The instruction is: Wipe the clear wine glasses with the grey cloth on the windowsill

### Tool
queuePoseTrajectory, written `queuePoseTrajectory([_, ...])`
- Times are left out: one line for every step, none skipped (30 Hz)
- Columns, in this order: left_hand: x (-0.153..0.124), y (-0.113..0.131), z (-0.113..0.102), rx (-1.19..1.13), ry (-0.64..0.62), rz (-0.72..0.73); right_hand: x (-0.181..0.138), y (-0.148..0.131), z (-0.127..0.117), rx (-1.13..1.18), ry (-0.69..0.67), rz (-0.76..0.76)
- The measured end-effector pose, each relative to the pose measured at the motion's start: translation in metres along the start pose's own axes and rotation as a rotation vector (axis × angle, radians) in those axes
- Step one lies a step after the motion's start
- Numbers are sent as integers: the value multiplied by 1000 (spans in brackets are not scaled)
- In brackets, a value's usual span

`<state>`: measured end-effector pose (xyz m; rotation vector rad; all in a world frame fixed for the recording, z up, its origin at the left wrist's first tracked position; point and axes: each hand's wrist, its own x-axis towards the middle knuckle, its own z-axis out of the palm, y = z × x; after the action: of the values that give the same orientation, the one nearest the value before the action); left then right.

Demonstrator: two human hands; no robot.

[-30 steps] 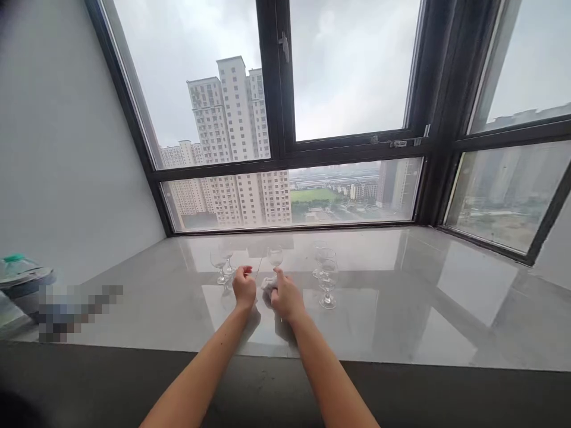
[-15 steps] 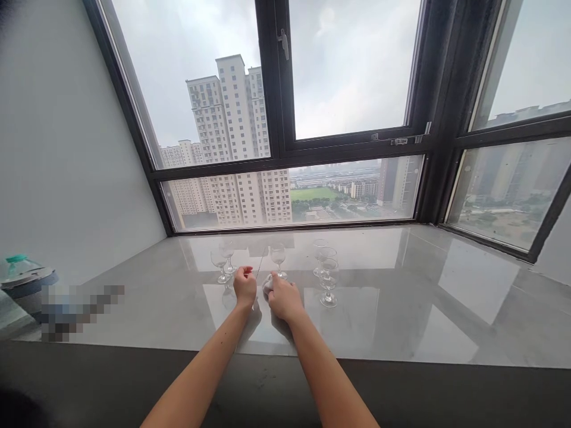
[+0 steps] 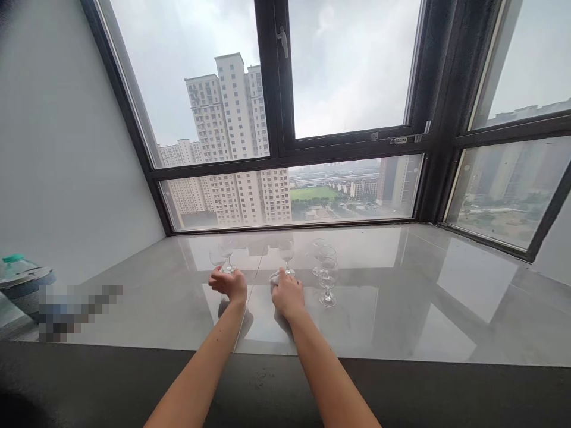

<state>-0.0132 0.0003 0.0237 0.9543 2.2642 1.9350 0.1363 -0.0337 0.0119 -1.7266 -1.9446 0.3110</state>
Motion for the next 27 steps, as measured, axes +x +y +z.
queuePoseTrajectory([3, 0, 0, -2, 10, -21, 0, 0, 0, 1, 2, -5])
queuePoseTrajectory([6, -2, 0, -4, 9, -38, 0, 1, -1, 5, 1, -10])
queuePoseTrajectory([9, -4, 0, -6, -6, -50, 0, 1, -1, 13, -4, -13])
queuePoseTrajectory([13, -6, 1, -8, -34, -62, 1, 1, -1, 22, -15, -16])
queuePoseTrajectory([16, -9, 1, -4, -71, -77, 1, 2, -1, 29, -26, -18])
queuePoseTrajectory([20, -12, 2, 4, -112, -91, 2, 2, -1, 32, -35, -18])
queuePoseTrajectory([23, -15, 3, 15, -150, -104, 2, 2, -1, 30, -38, -14])
queuePoseTrajectory([27, -18, 5, 28, -183, -115, 3, 2, -1, 25, -34, -7])
queuePoseTrajectory([30, -21, 6, 38, -208, -121, 3, 3, 0, 19, -26, 1])
queuePoseTrajectory([33, -24, 8, 42, -223, -122, 4, 3, 1, 15, -15, 8])
queuePoseTrajectory([36, -27, 9, 40, -237, -114, 4, 3, 2, 11, -4, 16])
queuePoseTrajectory([39, -29, 11, 36, -247, -100, 5, 3, 3, 9, 5, 24])
queuePoseTrajectory([41, -32, 13, 33, -254, -81, 6, 3, 4, 7, 13, 31])
queuePoseTrajectory([42, -34, 15, 29, -258, -60, 6, 3, 5, 3, 19, 41])
queuePoseTrajectory([43, -36, 16, 25, -259, -40, 7, 3, 5, -2, 22, 53])
queuePoseTrajectory([44, -38, 18, 21, -260, -22, 8, 3, 6, -10, 23, 69])
queuePoseTrajectory([45, -40, 19, 20, -260, -10, 9, 3, 6, -18, 24, 86])
queuePoseTrajectory([45, -41, 20, 20, -260, -4, 9, 2, 7, -27, 26, 103])
queuePoseTrajectory([45, -42, 21, 24, -260, -3, 10, 2, 7, -35, 29, 120])
queuePoseTrajectory([45, -43, 21, 30, -261, -4, 10, 2, 7, -41, 35, 136])
queuePoseTrajectory([45, -43, 21, 38, -260, -6, 10, 3, 7, -44, 41, 148])
queuePoseTrajectory([45, -43, 21, 45, -261, -8, 10, 3, 7, -45, 47, 157])
queuePoseTrajectory([44, -43, 21, 53, -264, -11, 9, 3, 6, -45, 52, 163])
queuePoseTrajectory([43, -42, 20, 61, -269, -12, 9, 4, 5, -46, 58, 164])
queuePoseTrajectory([42, -41, 20, 69, -275, -13, 8, 4, 4, -49, 65, 160])
queuePoseTrajectory([40, -40, 19, 75, -282, -12, 7, 5, 3, -50, 75, 151])
queuePoseTrajectory([38, -38, 18, 78, -290, -9, 6, 5, 1, -49, 89, 138])
